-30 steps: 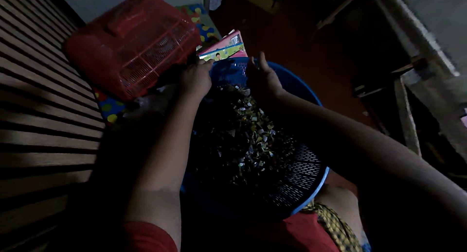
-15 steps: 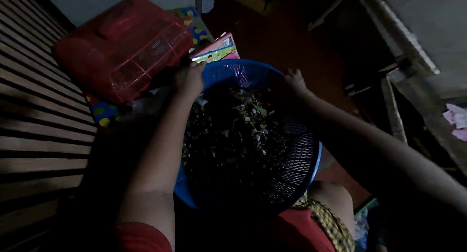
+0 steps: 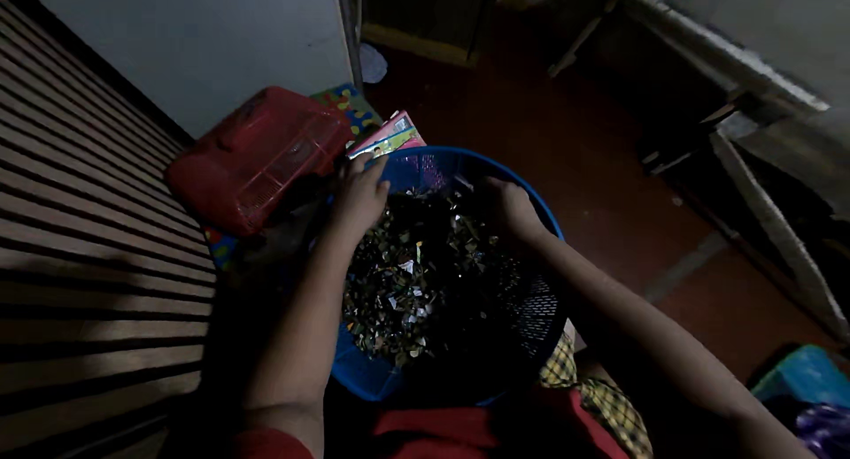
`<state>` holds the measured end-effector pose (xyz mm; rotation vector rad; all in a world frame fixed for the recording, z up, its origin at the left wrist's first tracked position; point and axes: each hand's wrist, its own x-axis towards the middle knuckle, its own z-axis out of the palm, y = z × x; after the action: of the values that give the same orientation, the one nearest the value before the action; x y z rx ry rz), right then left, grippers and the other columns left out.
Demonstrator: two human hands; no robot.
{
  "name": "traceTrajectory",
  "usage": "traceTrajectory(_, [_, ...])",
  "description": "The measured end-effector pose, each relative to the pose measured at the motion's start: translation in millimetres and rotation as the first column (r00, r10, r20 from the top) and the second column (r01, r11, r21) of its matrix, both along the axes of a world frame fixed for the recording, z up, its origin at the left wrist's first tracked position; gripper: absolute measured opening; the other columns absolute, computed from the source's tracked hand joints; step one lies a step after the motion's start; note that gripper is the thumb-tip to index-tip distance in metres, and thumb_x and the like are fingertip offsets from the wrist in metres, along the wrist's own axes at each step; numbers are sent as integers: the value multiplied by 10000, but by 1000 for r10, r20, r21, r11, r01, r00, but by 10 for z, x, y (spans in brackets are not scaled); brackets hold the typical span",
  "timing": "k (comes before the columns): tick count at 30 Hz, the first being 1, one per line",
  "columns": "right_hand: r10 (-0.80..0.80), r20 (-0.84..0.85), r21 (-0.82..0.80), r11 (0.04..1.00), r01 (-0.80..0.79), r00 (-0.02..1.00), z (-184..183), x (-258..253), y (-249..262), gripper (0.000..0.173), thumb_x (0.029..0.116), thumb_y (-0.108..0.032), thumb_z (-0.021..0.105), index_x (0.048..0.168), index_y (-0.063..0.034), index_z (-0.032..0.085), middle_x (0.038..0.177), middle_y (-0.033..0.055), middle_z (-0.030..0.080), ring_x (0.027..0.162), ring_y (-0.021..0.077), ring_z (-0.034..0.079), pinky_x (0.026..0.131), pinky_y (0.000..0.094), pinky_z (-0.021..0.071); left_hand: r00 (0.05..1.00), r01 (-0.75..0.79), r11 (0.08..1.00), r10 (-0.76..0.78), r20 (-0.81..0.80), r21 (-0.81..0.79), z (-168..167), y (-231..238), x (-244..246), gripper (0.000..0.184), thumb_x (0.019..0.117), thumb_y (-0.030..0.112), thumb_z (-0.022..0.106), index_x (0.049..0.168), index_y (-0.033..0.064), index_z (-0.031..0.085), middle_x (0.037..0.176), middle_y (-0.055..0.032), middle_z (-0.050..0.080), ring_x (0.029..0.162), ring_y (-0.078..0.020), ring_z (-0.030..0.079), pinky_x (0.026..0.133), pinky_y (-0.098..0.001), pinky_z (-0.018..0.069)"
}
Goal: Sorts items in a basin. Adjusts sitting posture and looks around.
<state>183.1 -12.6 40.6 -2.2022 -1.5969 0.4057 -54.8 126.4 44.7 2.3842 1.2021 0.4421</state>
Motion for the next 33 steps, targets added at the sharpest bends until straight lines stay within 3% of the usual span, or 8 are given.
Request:
traceTrajectory(4, [12, -325, 104, 994, 23, 946, 205, -315, -367, 206, 967, -46, 657, 1172, -28, 650, 943, 168, 679, 761, 278, 660, 684, 494, 569, 954, 279, 960, -274, 125, -26, 303, -524, 10, 430, 1039, 240, 608, 1442, 92, 576, 1499, -147, 508, 1366, -349, 503, 1109, -585, 425])
traceTrajectory(7, [48, -405, 106, 994, -6, 913, 111, -453, -526, 295, 904, -56, 745, 1178, -27, 640, 930, 128, 677, 777, 212, 653, 719, 434, 569, 917, 398, 912, -392, 78, -97, 173, -784, 7, 434, 973, 293, 714, 1360, 107, 649, 1384, -103, 613, 1296, -292, 570, 1088, -546, 459])
traceTrajectory(10, [79, -426, 144, 989, -19, 901, -75, -434, -574, 303, 880, -85, 770, 1150, -23, 649, 914, 98, 692, 782, 157, 664, 741, 376, 575, 914, 402, 885, -405, 36, -236, -2, -899, 39, 299, 1011, 282, 661, 1232, 94, 734, 1172, -95, 721, 1153, -256, 647, 1052, -480, 478])
traceTrajectory(12, [104, -429, 176, 984, -30, 897, -163, -406, -595, 275, 891, -104, 760, 1136, -34, 656, 923, 80, 695, 797, 131, 665, 755, 348, 574, 930, 356, 874, -367, 31, -330, -61, -929, 102, 283, 1037, 270, 620, 1202, 72, 735, 1185, -114, 715, 1151, -239, 659, 1056, -453, 487])
traceTrajectory(15, [101, -336, 194, 980, -36, 937, -250, -351, -606, 384, 888, -217, 793, 1197, -33, 659, 1085, 158, 688, 963, 261, 679, 855, 463, 571, 963, 267, 884, -260, 71, -383, -87, -908, 140, 258, 1038, 265, 623, 1163, 73, 743, 1167, -110, 715, 1111, -221, 670, 1018, -452, 510])
traceTrajectory(18, [75, -309, 115, 992, -41, 948, -271, -252, -593, 632, 835, -434, 830, 1308, -59, 642, 1266, 219, 618, 1161, 377, 597, 943, 564, 518, 973, 168, 908, -90, 212, -385, -177, -772, 69, 228, 1034, 236, 632, 1118, 43, 718, 1035, -112, 717, 936, -214, 693, 884, -460, 566])
traceTrajectory(23, [109, -351, -10, 993, -120, 930, -282, -208, -564, 553, 816, -447, 841, 1149, -28, 702, 1091, 191, 663, 1065, 354, 615, 919, 555, 511, 924, 134, 892, 45, 380, -431, -233, -663, 5, 199, 1041, 208, 614, 1072, 30, 697, 938, -86, 703, 834, -169, 672, 789, -391, 568])
traceTrajectory(33, [196, -441, -19, 974, -227, 876, -344, -348, -627, 635, 882, -605, 701, 1171, -42, 657, 1007, 122, 686, 946, 234, 667, 862, 496, 553, 947, 221, 875, -88, 308, -431, -222, -729, 23, 166, 1018, 192, 653, 1024, 38, 715, 887, -52, 701, 804, -132, 664, 791, -357, 570])
